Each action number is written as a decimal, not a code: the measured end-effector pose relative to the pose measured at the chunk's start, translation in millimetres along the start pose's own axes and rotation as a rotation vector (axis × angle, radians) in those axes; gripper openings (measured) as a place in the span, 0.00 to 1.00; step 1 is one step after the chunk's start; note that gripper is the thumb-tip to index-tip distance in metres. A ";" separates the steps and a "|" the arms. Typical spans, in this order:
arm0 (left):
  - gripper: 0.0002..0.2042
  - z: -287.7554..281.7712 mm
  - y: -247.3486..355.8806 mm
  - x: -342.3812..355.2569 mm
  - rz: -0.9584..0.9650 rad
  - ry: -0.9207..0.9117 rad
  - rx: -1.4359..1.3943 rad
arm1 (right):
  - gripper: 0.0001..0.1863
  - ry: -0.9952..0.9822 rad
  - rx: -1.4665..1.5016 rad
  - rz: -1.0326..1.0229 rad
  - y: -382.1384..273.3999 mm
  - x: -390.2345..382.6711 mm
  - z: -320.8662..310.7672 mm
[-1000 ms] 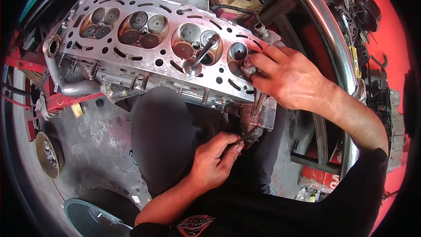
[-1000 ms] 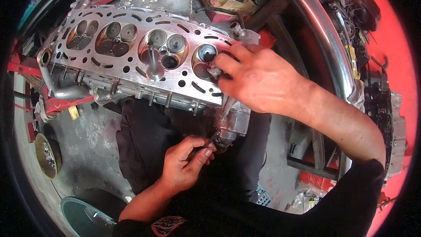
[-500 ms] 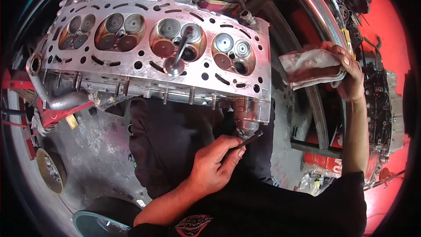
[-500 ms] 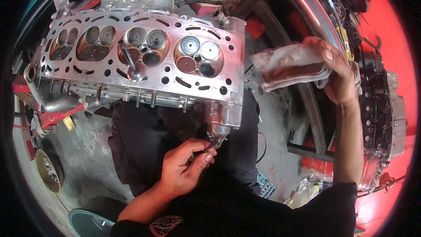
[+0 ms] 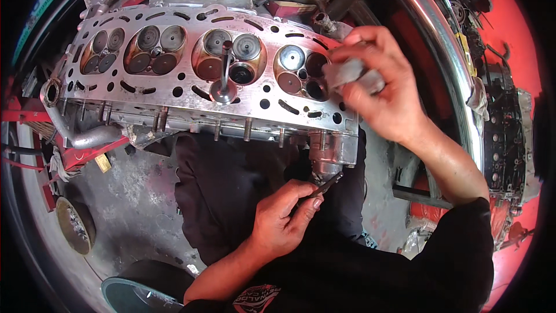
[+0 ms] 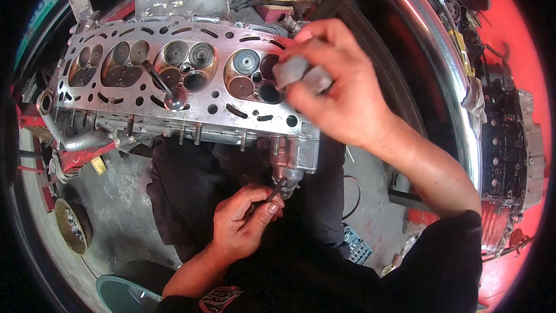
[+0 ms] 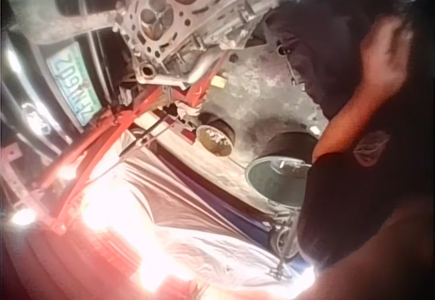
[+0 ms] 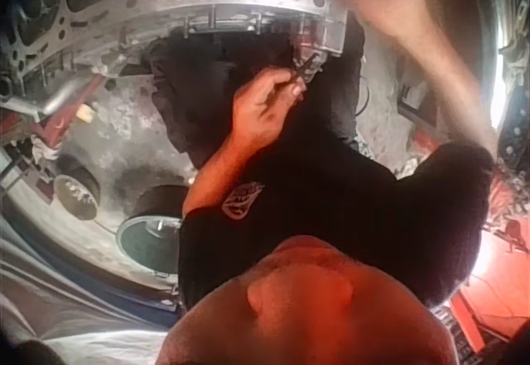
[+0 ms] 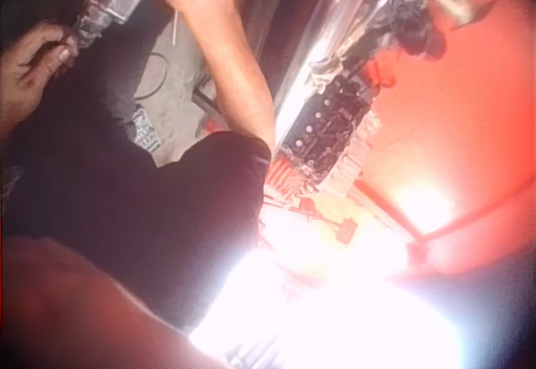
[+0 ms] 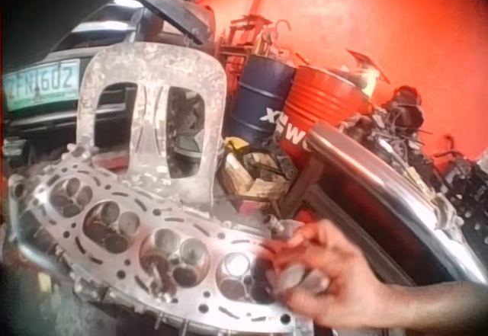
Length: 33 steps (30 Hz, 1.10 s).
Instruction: The person wipes engine valves and a cylinder head with a cloth, then inserts the valves into the cylinder head by hand.
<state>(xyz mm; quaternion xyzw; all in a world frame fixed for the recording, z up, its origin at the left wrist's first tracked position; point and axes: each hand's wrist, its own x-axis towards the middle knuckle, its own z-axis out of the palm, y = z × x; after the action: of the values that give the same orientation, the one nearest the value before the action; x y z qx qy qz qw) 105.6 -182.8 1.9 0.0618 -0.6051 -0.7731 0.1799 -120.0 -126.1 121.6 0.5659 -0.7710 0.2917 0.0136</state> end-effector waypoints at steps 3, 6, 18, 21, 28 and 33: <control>0.08 0.4 0.6 -0.8 0.005 0.059 -0.025 | 0.17 -0.233 -0.157 -0.127 -3.5 -5.5 -1.0; 0.08 -1.1 1.7 0.0 -0.024 0.056 -0.038 | 0.13 -0.193 -0.238 -0.129 -0.1 -14.0 -2.2; 0.07 -3.3 3.2 2.3 -0.015 -0.017 0.016 | 0.21 -0.457 -0.656 -0.630 10.7 25.0 -12.5; 0.07 -4.2 3.7 2.6 -0.018 -0.021 0.027 | 0.23 -0.497 -0.703 -0.576 4.9 21.6 -10.3; 0.08 -2.2 1.7 -0.4 0.004 0.033 -0.027 | 0.10 -0.764 -0.111 -0.067 -9.8 45.1 -31.5; 0.07 -4.9 4.7 -1.8 0.053 -0.030 -0.016 | 0.14 -0.208 0.496 0.603 10.5 30.9 -77.0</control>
<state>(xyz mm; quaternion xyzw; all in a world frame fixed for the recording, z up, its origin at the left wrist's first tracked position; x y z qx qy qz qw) 109.8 -187.6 4.8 0.0328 -0.6029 -0.7737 0.1919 -164.1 -115.0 191.8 0.3268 -0.8059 0.4011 -0.2878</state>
